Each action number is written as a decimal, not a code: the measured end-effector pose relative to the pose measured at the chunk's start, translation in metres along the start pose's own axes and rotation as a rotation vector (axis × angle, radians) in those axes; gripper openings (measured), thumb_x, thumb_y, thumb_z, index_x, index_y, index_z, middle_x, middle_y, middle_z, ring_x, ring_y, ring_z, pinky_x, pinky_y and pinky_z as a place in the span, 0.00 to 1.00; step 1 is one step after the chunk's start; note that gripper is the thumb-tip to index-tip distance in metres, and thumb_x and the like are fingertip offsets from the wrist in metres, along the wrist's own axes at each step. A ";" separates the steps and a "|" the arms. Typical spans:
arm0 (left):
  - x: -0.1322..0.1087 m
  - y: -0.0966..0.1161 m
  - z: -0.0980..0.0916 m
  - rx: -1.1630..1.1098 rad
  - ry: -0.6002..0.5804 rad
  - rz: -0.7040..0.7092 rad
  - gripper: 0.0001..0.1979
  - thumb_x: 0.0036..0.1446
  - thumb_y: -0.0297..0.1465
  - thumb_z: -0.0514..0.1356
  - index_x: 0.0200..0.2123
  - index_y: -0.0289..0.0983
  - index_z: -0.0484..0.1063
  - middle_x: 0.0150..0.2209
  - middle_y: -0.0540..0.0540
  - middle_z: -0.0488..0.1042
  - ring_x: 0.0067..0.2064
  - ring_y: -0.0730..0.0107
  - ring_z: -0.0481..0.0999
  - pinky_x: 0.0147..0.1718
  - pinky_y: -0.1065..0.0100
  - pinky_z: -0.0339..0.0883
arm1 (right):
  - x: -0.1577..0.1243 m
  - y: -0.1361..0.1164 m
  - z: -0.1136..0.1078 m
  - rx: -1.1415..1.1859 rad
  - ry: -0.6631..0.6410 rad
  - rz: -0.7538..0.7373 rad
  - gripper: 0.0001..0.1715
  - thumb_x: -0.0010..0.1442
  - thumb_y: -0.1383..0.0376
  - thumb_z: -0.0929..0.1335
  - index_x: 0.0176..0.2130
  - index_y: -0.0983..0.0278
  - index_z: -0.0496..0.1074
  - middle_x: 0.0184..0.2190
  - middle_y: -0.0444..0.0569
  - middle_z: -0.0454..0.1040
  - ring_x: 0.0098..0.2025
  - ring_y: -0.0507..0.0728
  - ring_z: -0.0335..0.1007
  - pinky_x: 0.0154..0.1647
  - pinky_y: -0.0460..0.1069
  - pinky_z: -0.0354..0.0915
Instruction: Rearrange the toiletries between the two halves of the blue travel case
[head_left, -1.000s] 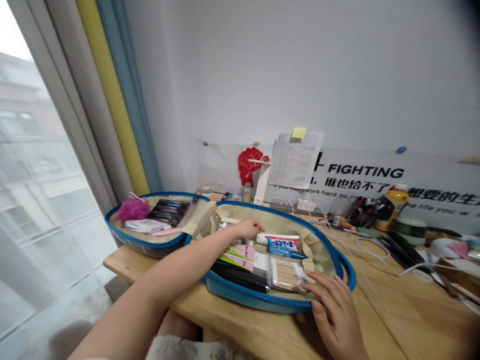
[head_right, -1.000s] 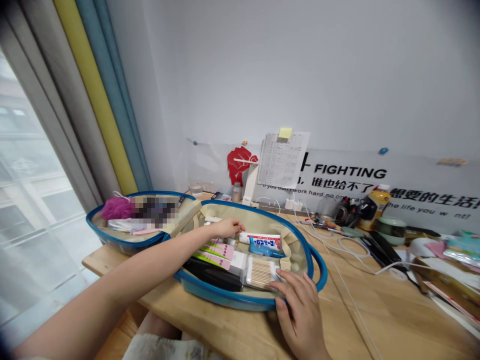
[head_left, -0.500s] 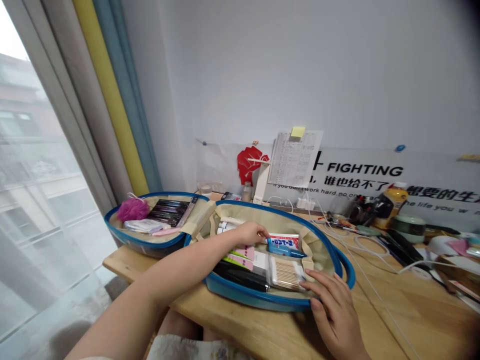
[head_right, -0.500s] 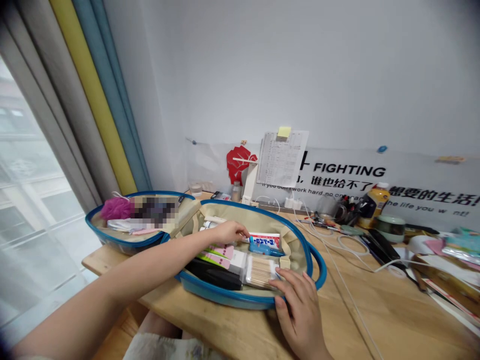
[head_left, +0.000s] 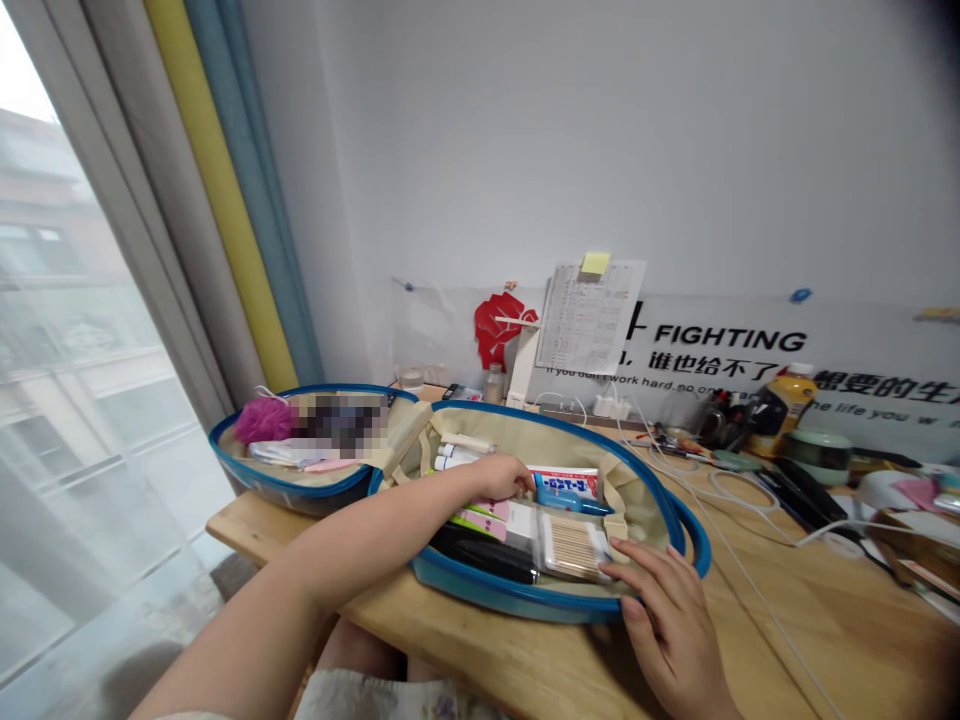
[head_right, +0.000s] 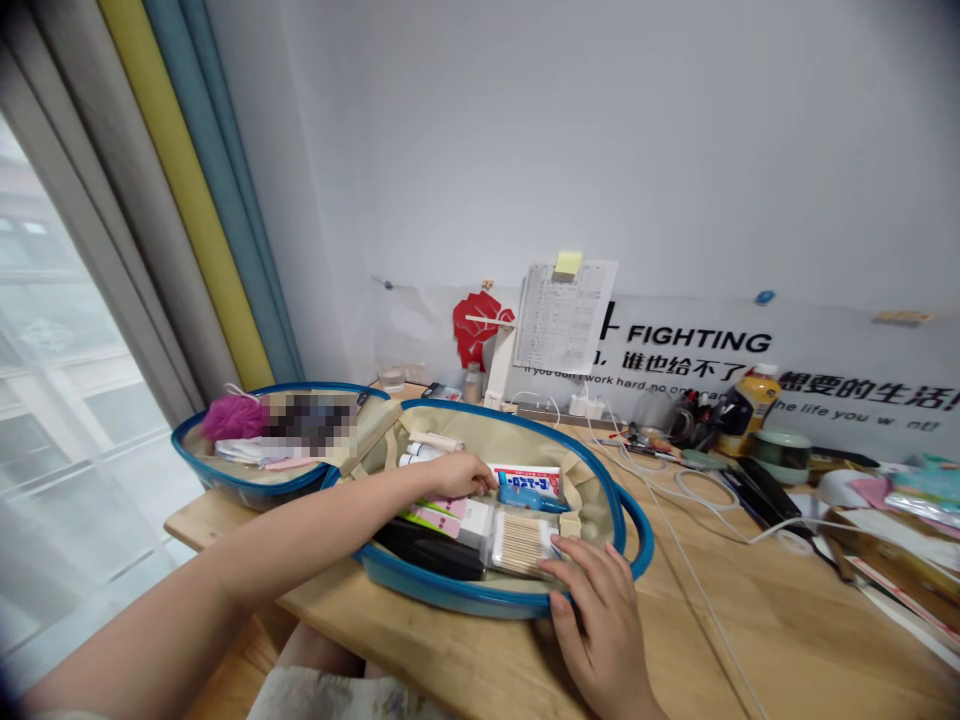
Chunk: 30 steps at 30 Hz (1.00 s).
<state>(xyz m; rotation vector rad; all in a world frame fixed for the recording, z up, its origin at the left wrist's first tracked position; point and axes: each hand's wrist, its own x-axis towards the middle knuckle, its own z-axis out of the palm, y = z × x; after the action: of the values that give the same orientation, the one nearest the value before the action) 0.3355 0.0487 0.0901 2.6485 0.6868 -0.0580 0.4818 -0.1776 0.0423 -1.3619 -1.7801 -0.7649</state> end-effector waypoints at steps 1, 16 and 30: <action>0.000 0.000 0.001 0.005 0.004 -0.002 0.16 0.54 0.23 0.56 0.44 0.41 0.76 0.39 0.52 0.79 0.40 0.73 0.76 0.41 0.76 0.65 | 0.000 0.000 0.000 -0.001 -0.001 0.001 0.14 0.61 0.62 0.59 0.39 0.58 0.72 0.42 0.48 0.74 0.45 0.57 0.70 0.51 0.56 0.59; -0.015 0.014 -0.032 -0.051 0.279 -0.030 0.14 0.58 0.29 0.54 0.46 0.39 0.74 0.45 0.50 0.77 0.44 0.71 0.75 0.44 0.74 0.65 | -0.001 0.008 0.003 -0.025 0.009 -0.069 0.13 0.59 0.64 0.60 0.41 0.58 0.70 0.41 0.48 0.74 0.43 0.58 0.70 0.50 0.56 0.57; -0.195 -0.122 -0.104 -0.094 0.275 -0.410 0.24 0.49 0.28 0.55 0.51 0.33 0.68 0.52 0.43 0.73 0.52 0.64 0.71 0.51 0.67 0.64 | -0.003 0.016 0.007 -0.031 -0.003 -0.118 0.14 0.60 0.62 0.60 0.42 0.58 0.71 0.41 0.48 0.75 0.42 0.59 0.70 0.50 0.56 0.57</action>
<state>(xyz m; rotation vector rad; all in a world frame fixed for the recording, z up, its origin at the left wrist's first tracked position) 0.0998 0.0976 0.1669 2.4072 1.2821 0.2221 0.4961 -0.1695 0.0366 -1.2875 -1.8708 -0.8574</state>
